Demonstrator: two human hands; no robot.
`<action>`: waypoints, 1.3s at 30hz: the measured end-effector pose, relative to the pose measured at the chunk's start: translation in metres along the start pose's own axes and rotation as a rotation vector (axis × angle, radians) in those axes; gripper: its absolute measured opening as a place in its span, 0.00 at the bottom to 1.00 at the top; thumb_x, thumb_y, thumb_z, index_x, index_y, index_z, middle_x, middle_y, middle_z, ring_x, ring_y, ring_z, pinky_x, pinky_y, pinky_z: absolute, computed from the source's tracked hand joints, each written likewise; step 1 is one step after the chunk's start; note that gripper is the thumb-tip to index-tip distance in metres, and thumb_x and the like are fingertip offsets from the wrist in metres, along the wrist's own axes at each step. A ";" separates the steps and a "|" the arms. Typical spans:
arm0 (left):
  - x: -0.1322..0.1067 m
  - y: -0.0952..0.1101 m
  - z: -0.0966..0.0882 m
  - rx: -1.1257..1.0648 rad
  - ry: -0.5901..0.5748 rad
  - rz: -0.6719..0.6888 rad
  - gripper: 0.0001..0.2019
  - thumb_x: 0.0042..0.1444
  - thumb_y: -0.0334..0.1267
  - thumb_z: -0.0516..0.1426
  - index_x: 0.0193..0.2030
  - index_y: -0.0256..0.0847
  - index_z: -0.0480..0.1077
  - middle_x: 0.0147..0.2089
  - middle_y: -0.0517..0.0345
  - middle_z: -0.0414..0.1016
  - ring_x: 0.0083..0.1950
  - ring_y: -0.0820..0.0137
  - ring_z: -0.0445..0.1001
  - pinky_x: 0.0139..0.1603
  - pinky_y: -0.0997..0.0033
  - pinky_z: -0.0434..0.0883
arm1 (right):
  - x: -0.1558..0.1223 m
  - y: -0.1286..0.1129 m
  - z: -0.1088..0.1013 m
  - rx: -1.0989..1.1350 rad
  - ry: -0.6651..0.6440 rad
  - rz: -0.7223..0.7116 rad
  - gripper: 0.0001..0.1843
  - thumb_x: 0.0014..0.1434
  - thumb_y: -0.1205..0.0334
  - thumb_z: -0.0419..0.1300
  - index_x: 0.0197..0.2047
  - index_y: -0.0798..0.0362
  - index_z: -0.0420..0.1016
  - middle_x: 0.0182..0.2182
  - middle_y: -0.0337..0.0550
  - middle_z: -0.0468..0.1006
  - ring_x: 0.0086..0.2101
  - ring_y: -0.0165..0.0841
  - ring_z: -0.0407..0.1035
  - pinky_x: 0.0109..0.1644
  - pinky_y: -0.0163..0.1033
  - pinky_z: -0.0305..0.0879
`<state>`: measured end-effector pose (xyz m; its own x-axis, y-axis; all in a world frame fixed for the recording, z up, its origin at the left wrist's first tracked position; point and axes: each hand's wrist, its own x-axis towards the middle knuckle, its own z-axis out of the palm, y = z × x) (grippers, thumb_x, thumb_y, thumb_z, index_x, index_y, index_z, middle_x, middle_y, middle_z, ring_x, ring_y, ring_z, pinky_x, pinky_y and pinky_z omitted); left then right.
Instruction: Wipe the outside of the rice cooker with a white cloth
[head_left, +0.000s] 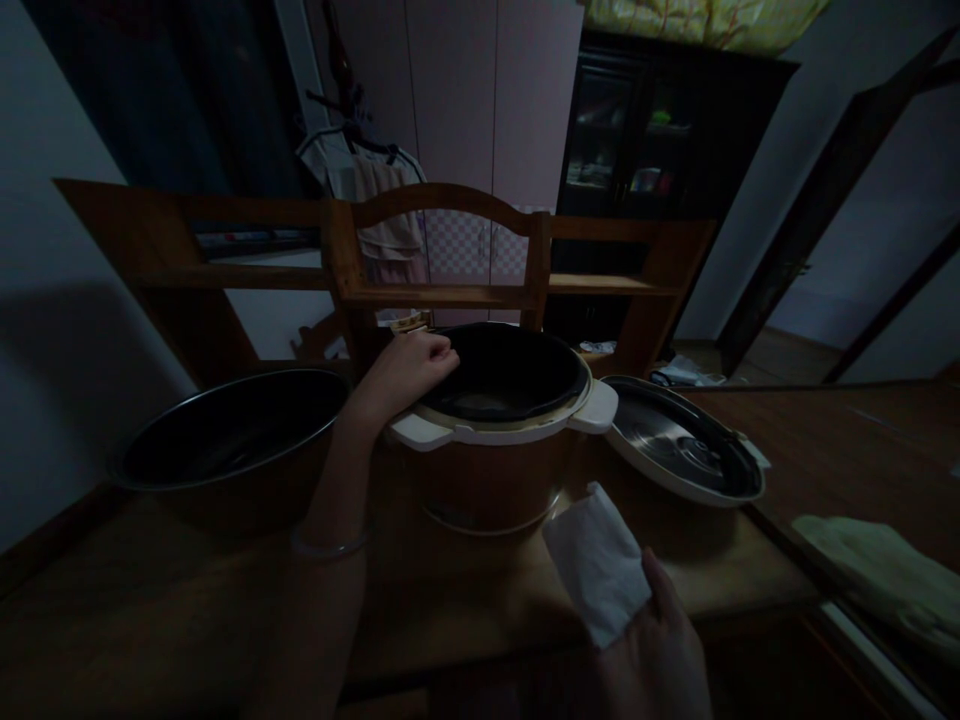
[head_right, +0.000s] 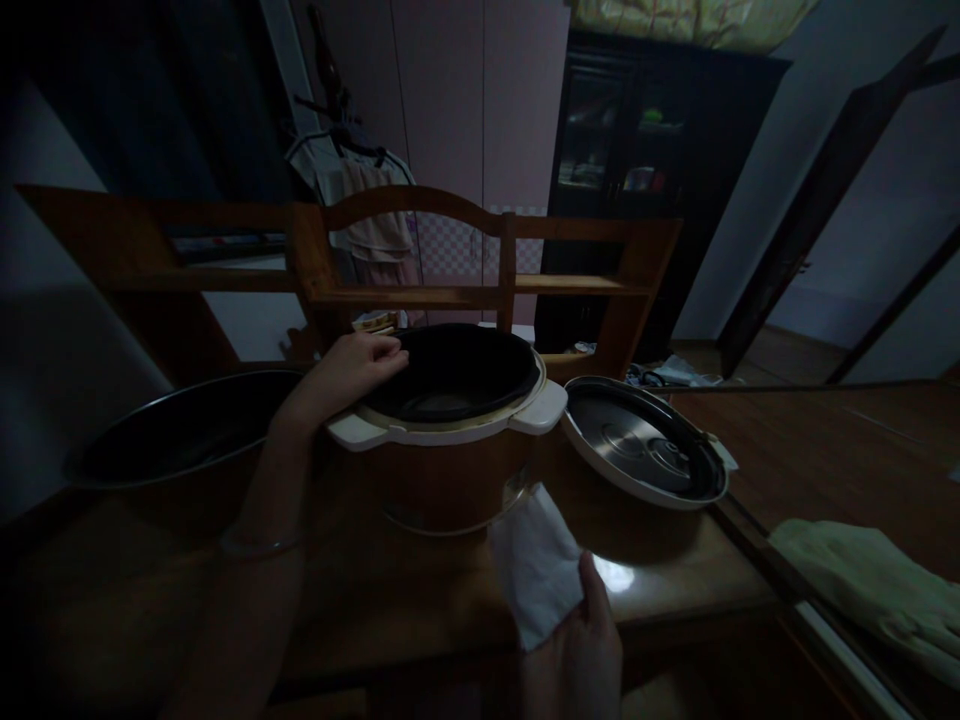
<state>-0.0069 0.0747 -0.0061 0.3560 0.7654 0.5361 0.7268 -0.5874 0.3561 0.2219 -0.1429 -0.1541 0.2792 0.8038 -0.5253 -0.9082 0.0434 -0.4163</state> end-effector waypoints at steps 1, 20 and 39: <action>0.000 0.000 0.000 0.004 0.000 0.000 0.18 0.61 0.38 0.54 0.20 0.41 0.57 0.20 0.64 0.57 0.25 0.72 0.60 0.30 0.64 0.51 | 0.001 -0.002 -0.001 -0.005 0.007 -0.018 0.19 0.62 0.48 0.63 0.48 0.51 0.85 0.46 0.48 0.87 0.50 0.43 0.81 0.64 0.52 0.70; 0.000 -0.001 0.000 0.007 0.009 0.009 0.18 0.61 0.38 0.55 0.20 0.42 0.57 0.20 0.64 0.56 0.25 0.73 0.59 0.30 0.65 0.51 | 0.000 0.002 0.008 -0.021 -0.122 0.000 0.19 0.55 0.53 0.70 0.46 0.56 0.85 0.40 0.51 0.87 0.52 0.47 0.79 0.64 0.55 0.70; 0.000 0.003 -0.002 0.015 -0.003 0.007 0.19 0.61 0.37 0.55 0.19 0.41 0.56 0.20 0.64 0.57 0.25 0.73 0.61 0.31 0.64 0.51 | -0.002 0.013 0.009 -0.140 -0.162 0.030 0.24 0.54 0.54 0.72 0.52 0.56 0.82 0.48 0.53 0.86 0.53 0.49 0.79 0.61 0.55 0.73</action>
<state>-0.0058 0.0723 -0.0034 0.3628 0.7622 0.5362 0.7332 -0.5886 0.3406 0.2066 -0.1385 -0.1526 0.1886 0.8888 -0.4177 -0.8600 -0.0558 -0.5072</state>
